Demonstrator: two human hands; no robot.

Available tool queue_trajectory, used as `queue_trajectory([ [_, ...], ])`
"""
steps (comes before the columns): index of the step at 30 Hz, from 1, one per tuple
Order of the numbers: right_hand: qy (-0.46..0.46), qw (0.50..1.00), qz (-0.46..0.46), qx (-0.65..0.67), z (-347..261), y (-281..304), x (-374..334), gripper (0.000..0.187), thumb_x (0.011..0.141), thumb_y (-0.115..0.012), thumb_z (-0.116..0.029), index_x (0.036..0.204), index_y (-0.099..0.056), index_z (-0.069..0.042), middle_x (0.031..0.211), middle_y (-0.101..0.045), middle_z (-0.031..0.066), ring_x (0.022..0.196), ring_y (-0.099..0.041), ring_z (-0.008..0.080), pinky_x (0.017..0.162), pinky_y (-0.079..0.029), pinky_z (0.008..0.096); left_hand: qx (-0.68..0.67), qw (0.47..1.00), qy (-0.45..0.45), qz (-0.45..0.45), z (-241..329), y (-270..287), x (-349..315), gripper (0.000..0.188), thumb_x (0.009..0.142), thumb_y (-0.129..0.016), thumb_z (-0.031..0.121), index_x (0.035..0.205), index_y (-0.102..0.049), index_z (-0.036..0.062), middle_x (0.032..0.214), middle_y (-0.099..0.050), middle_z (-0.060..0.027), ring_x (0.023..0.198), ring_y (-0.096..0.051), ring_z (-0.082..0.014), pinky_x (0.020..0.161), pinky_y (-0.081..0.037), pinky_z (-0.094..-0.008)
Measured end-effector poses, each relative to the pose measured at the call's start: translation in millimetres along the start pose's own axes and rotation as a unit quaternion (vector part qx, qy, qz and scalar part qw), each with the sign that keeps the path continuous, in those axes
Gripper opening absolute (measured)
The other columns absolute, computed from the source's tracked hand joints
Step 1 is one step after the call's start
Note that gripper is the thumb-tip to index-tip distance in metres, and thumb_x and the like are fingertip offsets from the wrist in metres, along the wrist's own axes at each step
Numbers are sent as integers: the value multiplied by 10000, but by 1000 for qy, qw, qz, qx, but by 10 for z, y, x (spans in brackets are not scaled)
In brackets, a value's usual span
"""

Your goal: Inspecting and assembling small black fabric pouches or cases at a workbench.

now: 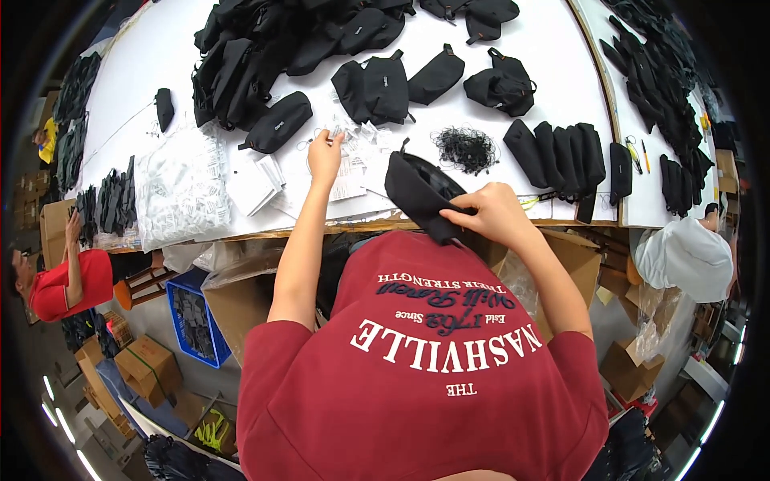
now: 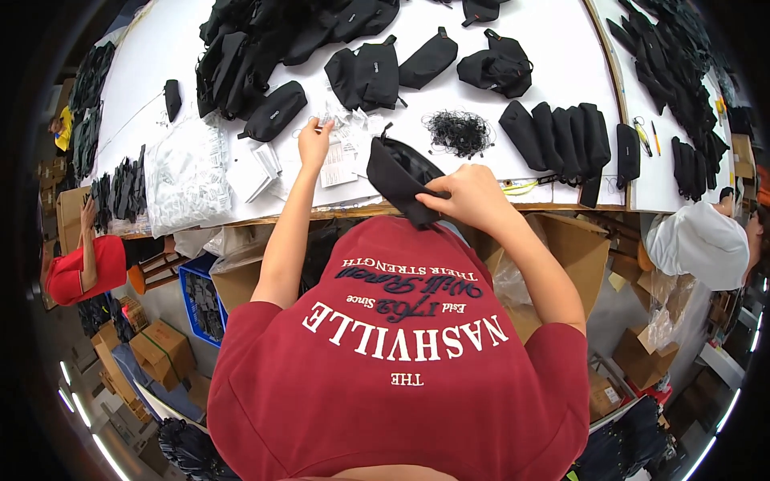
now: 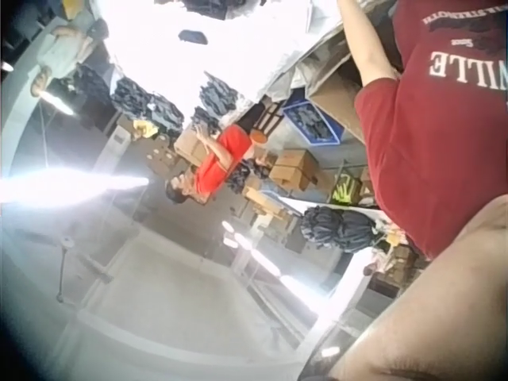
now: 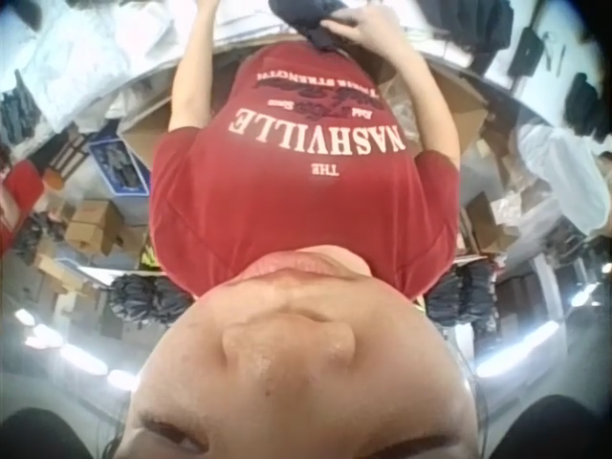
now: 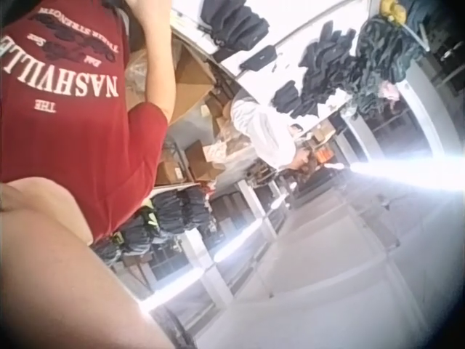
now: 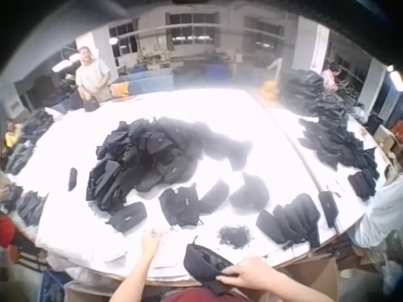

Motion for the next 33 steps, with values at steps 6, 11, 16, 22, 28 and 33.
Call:
queue_trajectory([
  [6,80,988,40,-123,14,-10,199,222,746,-656,-320,666,-681,-115,485,-545,85,476,-564,260,469,-428,342,-140,982,-103,-69,623,512,-141,236,794,-672,192,884,-582,-6,676,-622,-104,642,-610,-139,590,-424,-256],
  [11,166,974,46,-147,-20,-54,394,168,741,-667,-294,741,-708,-131,486,-548,66,451,-543,246,469,-419,333,-199,933,-227,-193,1344,833,-653,197,793,-657,72,946,-550,10,839,-645,-109,790,-638,-180,714,-463,-267],
  [16,218,958,30,-182,-117,-53,466,144,748,-660,-287,760,-703,-149,481,-547,39,453,-545,213,495,-417,315,-189,932,-262,-168,1330,914,-672,143,797,-643,59,901,-569,-5,860,-643,-72,844,-607,-135,777,-446,-265],
  [22,216,958,77,-170,-166,0,468,157,755,-660,-285,763,-702,-135,479,-546,35,454,-546,202,501,-412,303,-269,953,-133,33,756,1038,-408,299,872,-597,283,1054,-583,47,1149,-568,-73,1073,-510,-202,920,-374,-309],
  [28,180,961,198,-74,-349,32,436,157,739,-687,-277,778,-698,-125,479,-548,26,436,-536,184,481,-384,295,-673,688,88,-257,767,667,-820,661,820,-633,429,1309,-386,60,1254,-486,-81,1181,-440,-208,999,-340,-367],
  [33,125,948,294,9,-446,-112,407,200,724,-730,-260,818,-695,-86,453,-481,29,386,-439,157,426,-323,281,-684,697,163,-141,1290,718,-867,427,800,-683,142,1180,-503,67,1081,-586,-50,991,-572,-183,873,-465,-325],
])
Point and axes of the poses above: each hand's wrist, its own x-axis towards the middle knuckle, its own y-axis out of the back of the hand, z = x × y, the point moved 1 cm from there along x, towards the middle knuckle
